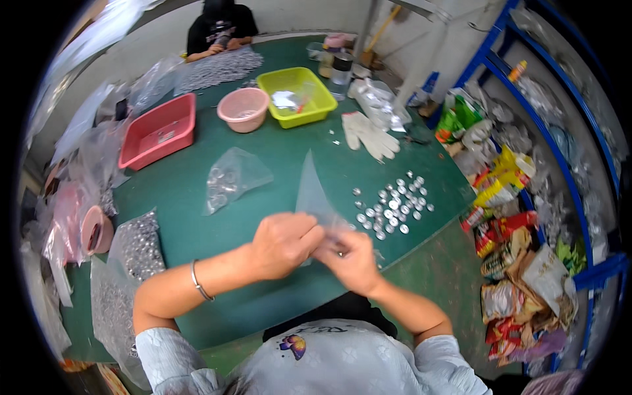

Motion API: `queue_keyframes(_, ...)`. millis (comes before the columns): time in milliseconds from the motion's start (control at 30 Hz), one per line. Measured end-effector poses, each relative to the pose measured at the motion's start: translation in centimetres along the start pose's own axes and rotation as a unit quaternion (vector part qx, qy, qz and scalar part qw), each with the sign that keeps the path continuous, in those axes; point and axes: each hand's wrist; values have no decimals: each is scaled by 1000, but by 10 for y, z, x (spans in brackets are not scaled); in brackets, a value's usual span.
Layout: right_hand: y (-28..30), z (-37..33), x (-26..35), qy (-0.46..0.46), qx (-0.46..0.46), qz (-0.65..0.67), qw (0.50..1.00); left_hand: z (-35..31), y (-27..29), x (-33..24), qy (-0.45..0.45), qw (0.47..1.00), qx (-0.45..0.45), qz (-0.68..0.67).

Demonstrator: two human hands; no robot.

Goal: The person picks small metal rings and flat circular metal pieces from a green table and places them into clear plastic bags. They repeatedly open bags, fill them with parts, and set the filled bags aside on a nearby shelf. Another person works across the table in the background.

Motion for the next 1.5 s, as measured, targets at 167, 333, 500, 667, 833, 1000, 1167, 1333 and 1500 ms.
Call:
queue_keyframes(167, 22, -36, -48, 114, -104, -51, 987, -18, -49, -36, 58, 994, 70, -67)
queue_keyframes(333, 52, -21, -54, 174, -173, -143, 959, -11, -21, -28, 118, 990, 22, 79)
queue_keyframes(500, 52, -10, -71, 194, 20, -118, 974, -39, -5, -27, 225, 932, -136, 249)
queue_keyframes(667, 105, -29, -80, 154, -29, -286, 945, -130, -24, -69, 351, 849, 394, 6)
queue_keyframes(833, 122, -9, -82, 112, -28, -333, 936, -85, 10, -48, 475, 782, 379, -140)
queue_keyframes(1000, 108, 29, -84, 113, -67, -489, 862, -56, -19, 60, 449, 863, -66, 221)
queue_keyframes(1167, 75, 23, -71, 117, 57, -413, 901, -43, -54, 126, 563, 774, -65, 282)
queue_keyframes(1333, 75, -14, -72, 65, 104, -286, 950, -50, 7, 44, 436, 839, -223, 238)
queue_keyframes(1500, 68, -39, -54, -18, 40, -228, 973, -185, 85, -41, 601, 555, -245, 519)
Point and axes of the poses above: each hand's wrist, its own z-axis towards the middle knuckle, its own y-axis out of the back of the hand, x = y × z, and after that the axes turned 9 degrees about z, right-handed
